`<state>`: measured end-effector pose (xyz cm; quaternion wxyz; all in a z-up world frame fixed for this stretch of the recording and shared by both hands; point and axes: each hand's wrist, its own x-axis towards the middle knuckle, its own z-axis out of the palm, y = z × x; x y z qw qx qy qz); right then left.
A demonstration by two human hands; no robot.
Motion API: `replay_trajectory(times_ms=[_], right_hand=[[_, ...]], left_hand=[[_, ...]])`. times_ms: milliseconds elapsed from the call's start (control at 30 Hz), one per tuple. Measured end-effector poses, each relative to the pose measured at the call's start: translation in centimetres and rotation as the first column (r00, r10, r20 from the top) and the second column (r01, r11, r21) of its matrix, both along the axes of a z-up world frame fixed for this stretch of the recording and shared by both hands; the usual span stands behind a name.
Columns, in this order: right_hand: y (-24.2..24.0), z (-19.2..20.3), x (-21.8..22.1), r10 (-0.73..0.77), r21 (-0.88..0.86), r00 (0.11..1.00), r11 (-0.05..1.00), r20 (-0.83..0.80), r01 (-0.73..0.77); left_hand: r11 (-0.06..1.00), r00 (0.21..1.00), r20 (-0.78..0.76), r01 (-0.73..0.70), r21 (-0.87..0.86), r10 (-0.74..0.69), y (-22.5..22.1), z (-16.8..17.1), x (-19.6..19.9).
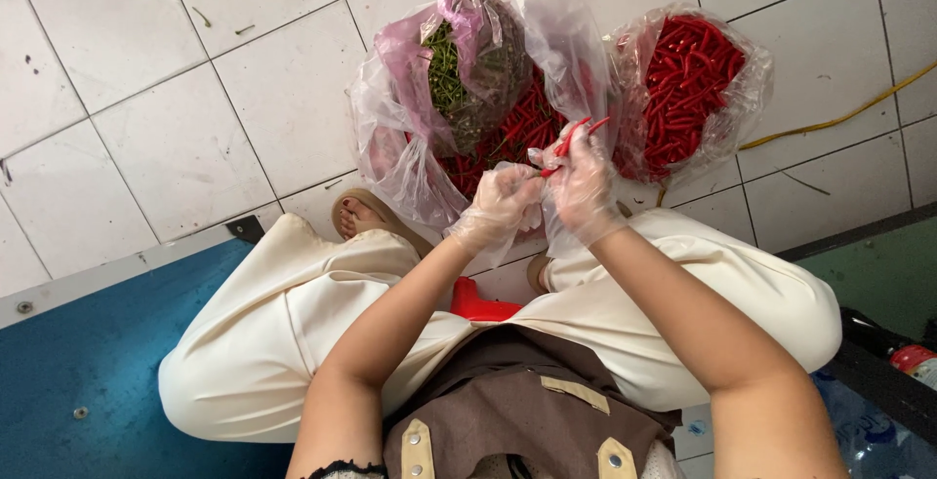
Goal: Sorting red chilies and snipping off stems using small scissors while sitting on the floor
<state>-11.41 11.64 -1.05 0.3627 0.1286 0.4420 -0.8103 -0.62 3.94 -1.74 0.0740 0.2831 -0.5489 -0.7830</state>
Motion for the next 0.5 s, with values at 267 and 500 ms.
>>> replay_trajectory(times_ms=[267,500], right_hand=[[-0.9,-2.7,-3.2,0.302,0.372,0.398,0.921,-0.867,0.113],[6.7,-15.1,-21.7,0.009,0.678,0.999,0.734,0.046,-0.038]], left_hand=[[0.767,0.79,0.159,-0.613,0.192,0.592,-2.5,3.9,-2.8],[0.942,0.956,-0.1,-0.29,-0.17,0.277,-14.8,-4.6,-2.2]])
